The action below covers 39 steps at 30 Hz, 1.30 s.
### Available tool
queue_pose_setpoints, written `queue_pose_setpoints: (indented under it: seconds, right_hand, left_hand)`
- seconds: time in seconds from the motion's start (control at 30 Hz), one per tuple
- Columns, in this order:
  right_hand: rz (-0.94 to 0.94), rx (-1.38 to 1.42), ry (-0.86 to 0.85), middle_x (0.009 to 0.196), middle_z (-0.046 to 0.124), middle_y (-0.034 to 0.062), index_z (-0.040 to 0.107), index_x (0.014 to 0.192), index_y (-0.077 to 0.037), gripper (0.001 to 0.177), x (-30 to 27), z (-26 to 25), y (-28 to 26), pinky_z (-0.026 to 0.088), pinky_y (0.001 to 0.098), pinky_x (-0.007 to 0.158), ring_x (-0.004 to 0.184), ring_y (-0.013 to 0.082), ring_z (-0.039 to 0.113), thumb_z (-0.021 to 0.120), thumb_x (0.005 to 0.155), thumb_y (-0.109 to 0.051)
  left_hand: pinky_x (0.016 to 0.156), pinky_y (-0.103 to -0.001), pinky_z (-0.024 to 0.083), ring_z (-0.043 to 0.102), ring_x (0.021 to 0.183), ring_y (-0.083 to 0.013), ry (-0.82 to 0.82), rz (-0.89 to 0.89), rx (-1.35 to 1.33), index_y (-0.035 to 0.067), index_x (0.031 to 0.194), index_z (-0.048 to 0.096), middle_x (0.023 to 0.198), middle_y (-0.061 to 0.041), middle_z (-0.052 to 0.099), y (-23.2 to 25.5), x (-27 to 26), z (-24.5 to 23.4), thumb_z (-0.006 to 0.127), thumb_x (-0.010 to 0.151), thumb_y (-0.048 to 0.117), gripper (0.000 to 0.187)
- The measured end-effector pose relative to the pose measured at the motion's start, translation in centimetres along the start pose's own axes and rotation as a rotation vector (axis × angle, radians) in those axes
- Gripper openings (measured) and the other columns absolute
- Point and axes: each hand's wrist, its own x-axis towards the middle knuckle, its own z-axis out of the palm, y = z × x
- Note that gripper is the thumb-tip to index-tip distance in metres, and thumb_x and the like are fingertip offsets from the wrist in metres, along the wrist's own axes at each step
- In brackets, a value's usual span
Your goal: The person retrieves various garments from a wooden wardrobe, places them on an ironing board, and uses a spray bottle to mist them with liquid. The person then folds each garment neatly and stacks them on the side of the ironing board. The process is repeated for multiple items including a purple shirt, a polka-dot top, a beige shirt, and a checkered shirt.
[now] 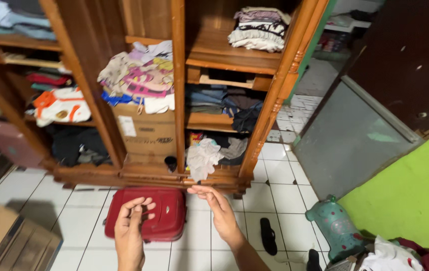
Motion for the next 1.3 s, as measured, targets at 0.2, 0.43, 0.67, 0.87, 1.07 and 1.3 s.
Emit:
queue_pose_setpoints:
  seconds: [0.2,0.43,0.67,0.87,1.07,1.3]
  right_hand:
    - [0.038,-0.043,0.129,0.129,0.073,0.012,0.063,0.133,0.0,0.044,10.7,-3.5,2.9,0.045,0.0347,0.11,0.12,0.0206,0.065,0.04,0.108,-0.029]
    - [0.033,-0.138,0.293,0.124,0.075,0.0101,0.068,0.127,0.001,0.039,20.1,-9.6,4.1,0.047,0.0337,0.105,0.114,0.0188,0.062,0.049,0.105,-0.026]
    - [-0.183,-0.4,0.34,0.119,0.075,0.0076,0.068,0.124,0.001,0.032,32.5,-18.5,4.4,0.049,0.0299,0.103,0.114,0.0151,0.066,0.058,0.106,-0.023]
    - [-0.308,-0.554,0.367,0.103,0.072,0.0065,0.067,0.121,-0.002,0.021,47.8,-28.7,6.0,0.053,0.0296,0.091,0.099,0.013,0.066,0.055,0.105,-0.01]
    - [-0.592,-1.045,0.511,0.109,0.074,0.014,0.072,0.106,-0.004,0.012,66.8,-39.8,6.6,0.052,0.0409,0.095,0.104,0.0331,0.067,0.064,0.098,-0.01]
    - [-0.42,-1.441,0.842,0.123,0.069,0.0161,0.074,0.116,-0.006,0.042,79.0,-48.7,6.9,0.016,0.0661,0.108,0.132,0.0378,0.049,0.064,0.076,-0.004]
  left_hand:
    - [0.084,-0.033,0.056,0.069,0.101,-0.0202,-0.125,-0.041,-0.009,-0.001,0.122,0.062,0.114,-0.015,0.073,-0.5,12.6,6.1,0.05,0.105,0.015,0.026]
    - [0.081,-0.03,0.055,0.069,0.097,-0.0174,-0.313,-0.065,0.039,0.0,0.122,0.062,0.115,-0.014,0.073,-1.0,22.7,13.6,0.049,0.104,0.014,0.026]
    - [0.08,-0.027,0.054,0.068,0.099,-0.0158,-0.474,0.047,0.023,0.0,0.124,0.058,0.114,-0.011,0.071,-3.4,33.0,21.5,0.05,0.104,0.012,0.025]
    - [0.08,-0.026,0.054,0.067,0.098,-0.0139,-0.563,0.137,0.099,0.0,0.126,0.057,0.114,-0.01,0.07,-5.0,42.5,30.0,0.053,0.104,0.012,0.026]
    - [0.081,-0.026,0.054,0.067,0.099,-0.0136,-0.583,0.191,0.11,0.0,0.129,0.055,0.114,-0.01,0.071,-4.7,49.0,36.8,0.055,0.104,0.013,0.028]
    - [0.084,-0.027,0.054,0.067,0.1,-0.0129,-0.545,0.184,0.204,0.001,0.129,0.055,0.112,-0.009,0.071,-4.2,53.1,39.8,0.055,0.103,0.016,0.029]
